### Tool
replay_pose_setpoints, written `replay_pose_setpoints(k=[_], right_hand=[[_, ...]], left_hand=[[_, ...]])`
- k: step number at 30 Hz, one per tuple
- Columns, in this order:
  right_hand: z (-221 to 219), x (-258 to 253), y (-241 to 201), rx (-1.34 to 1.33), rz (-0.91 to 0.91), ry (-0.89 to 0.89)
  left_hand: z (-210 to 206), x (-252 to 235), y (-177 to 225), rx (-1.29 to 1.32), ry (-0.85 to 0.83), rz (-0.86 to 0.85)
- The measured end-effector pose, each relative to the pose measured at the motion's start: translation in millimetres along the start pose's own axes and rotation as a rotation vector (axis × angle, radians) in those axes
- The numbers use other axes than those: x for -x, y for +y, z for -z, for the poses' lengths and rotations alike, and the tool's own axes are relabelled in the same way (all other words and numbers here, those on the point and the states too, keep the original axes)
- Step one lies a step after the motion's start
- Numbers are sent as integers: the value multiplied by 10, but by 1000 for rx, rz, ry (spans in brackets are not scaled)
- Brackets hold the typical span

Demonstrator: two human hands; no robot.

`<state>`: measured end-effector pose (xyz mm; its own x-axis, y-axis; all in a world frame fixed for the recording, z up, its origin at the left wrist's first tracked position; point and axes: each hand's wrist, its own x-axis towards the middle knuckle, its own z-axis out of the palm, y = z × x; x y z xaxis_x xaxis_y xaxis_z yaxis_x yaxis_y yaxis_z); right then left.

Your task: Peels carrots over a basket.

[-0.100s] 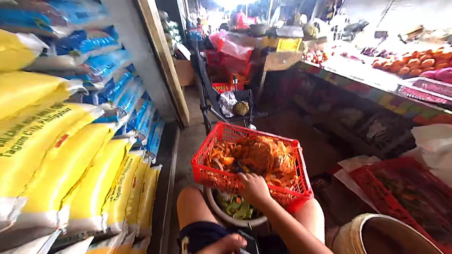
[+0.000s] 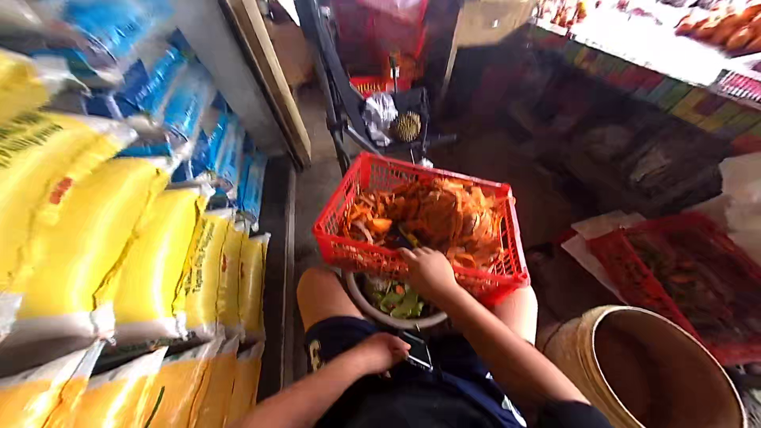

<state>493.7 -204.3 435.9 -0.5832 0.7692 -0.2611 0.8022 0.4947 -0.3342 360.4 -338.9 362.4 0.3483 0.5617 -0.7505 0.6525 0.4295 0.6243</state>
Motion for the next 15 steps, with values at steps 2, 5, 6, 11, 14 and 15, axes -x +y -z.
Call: replay_pose_setpoints(k=[2,5,6,11,14,15], right_hand=[[-47,4,80,-15,19,3],[-156,156,254,-92,148,168],[-227,229,327,-109,220,265],[-528,456,449,-84,492,510],[-665,525,274,-106,530,519],[-705,528,226,-100,540,540]], left_hand=[[152,219,84,-382,-59,-132],[350,713,86,-353,-26,-483],[404,848,68,-273,62,-623],[725,778,24,-586,959,-854],[807,508,-77,-795,945,-612],[794,436,-129,-827,934,-553]])
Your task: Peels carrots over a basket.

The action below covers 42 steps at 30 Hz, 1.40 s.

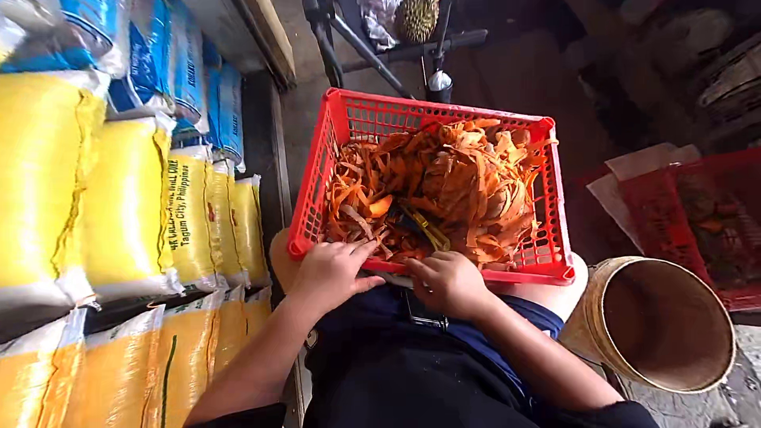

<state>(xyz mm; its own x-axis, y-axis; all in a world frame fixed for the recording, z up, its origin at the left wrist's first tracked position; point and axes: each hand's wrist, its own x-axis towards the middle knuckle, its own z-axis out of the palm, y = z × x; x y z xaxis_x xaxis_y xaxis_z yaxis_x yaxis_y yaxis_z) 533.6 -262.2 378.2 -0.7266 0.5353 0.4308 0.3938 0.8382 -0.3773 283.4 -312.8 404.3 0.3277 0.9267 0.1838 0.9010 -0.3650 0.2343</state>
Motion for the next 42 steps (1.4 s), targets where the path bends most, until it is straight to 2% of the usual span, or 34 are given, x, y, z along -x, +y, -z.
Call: replay_pose_setpoints(k=[5,8,9,12,15,18,19,21,24,26,28,30,34,37,42], right_hand=[[-76,39,-71,55,51,83],[-21,134,-202,-4,62,-13],[-3,148,-256,-43,61,-95],[106,5,-324,-172,13,-341],[312,-430,-145,-243,-251,-547],[363,-938,1,34,-609,-879],[312,-1029,-5,111,-692,-990],[139,-1032,-61,162,-789,-1088],[-149,-884,-111,167,-826,-1055],[-123,-865,-58,87,-829,-999],[30,-879,1,50,-822,-947],[220,-816,48,-14,-788,-873],[803,-752,148,-315,-732,-702],[1088,-739,310,-668,-700,-422],[1123,-1055,583,-915,-556,130]], left_hand=[[-80,212,46,-33,45,39],[-69,439,125,-26,64,62],[-40,495,132,13,16,97],[263,411,83,260,-362,265],[405,64,30,271,-465,287],[400,-488,51,40,-603,333],[342,-658,42,-5,-654,343],[168,-911,25,-78,-770,371],[-113,-970,26,-148,-862,410],[-153,-918,-15,-112,-840,416],[-20,-897,-145,26,-765,413],[217,-863,-242,238,-642,411],[583,-710,-217,694,-203,392],[672,-728,-79,885,68,301],[732,-1012,220,1069,235,195]])
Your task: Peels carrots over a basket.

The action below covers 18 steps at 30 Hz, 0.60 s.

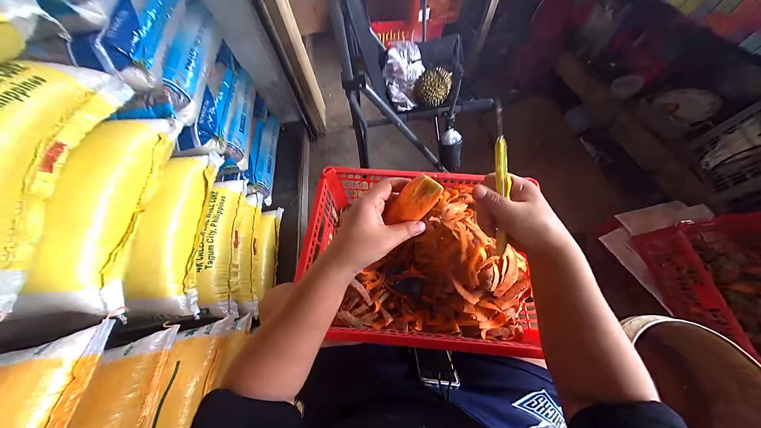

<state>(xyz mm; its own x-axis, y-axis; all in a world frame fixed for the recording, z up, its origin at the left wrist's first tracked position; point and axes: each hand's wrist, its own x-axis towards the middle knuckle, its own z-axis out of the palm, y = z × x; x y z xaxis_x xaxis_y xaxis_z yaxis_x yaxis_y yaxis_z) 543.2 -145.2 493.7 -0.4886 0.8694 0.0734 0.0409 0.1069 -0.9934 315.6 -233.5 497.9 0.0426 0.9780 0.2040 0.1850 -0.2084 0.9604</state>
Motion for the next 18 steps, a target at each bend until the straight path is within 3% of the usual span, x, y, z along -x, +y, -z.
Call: replay_pose_setpoints(k=[3,7,11,15,18], right_hand=[[-47,-173,181,-164,100,94],[-170,-146,470,-85,61,216],[-270,-39,467,-8,38,242],[-335,40,388,227,190,154],[-357,139,387,290,135,82]], left_hand=[[-183,-102,39,418,23,177],[-245,-188,-177,948,22,358],[-244,-153,-267,957,42,418],[-201,-136,-264,899,151,451],[-161,-129,-243,884,264,505]])
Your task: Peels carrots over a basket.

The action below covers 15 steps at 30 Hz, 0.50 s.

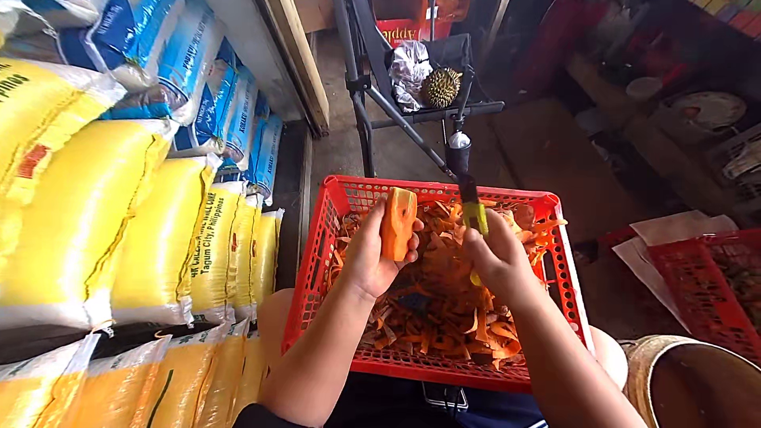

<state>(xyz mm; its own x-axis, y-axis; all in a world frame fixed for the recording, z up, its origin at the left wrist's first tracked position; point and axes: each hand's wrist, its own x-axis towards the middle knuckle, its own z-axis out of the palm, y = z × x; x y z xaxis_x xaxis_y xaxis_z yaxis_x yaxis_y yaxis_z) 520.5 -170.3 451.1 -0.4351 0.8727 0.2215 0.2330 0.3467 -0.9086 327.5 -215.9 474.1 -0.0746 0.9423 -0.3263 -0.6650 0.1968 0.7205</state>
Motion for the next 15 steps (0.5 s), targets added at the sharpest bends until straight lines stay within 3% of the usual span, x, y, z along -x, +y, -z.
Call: replay_pose_setpoints(k=[3,9,15], right_hand=[[-27,66,21,95,65,-70],[-166,123,-12,473,284,45],[-180,133,-9,515,319,59]], left_hand=[[5,21,0,-22,70,-25],[8,37,-14,-85,104,-94],[39,55,4,-123,79,-150]])
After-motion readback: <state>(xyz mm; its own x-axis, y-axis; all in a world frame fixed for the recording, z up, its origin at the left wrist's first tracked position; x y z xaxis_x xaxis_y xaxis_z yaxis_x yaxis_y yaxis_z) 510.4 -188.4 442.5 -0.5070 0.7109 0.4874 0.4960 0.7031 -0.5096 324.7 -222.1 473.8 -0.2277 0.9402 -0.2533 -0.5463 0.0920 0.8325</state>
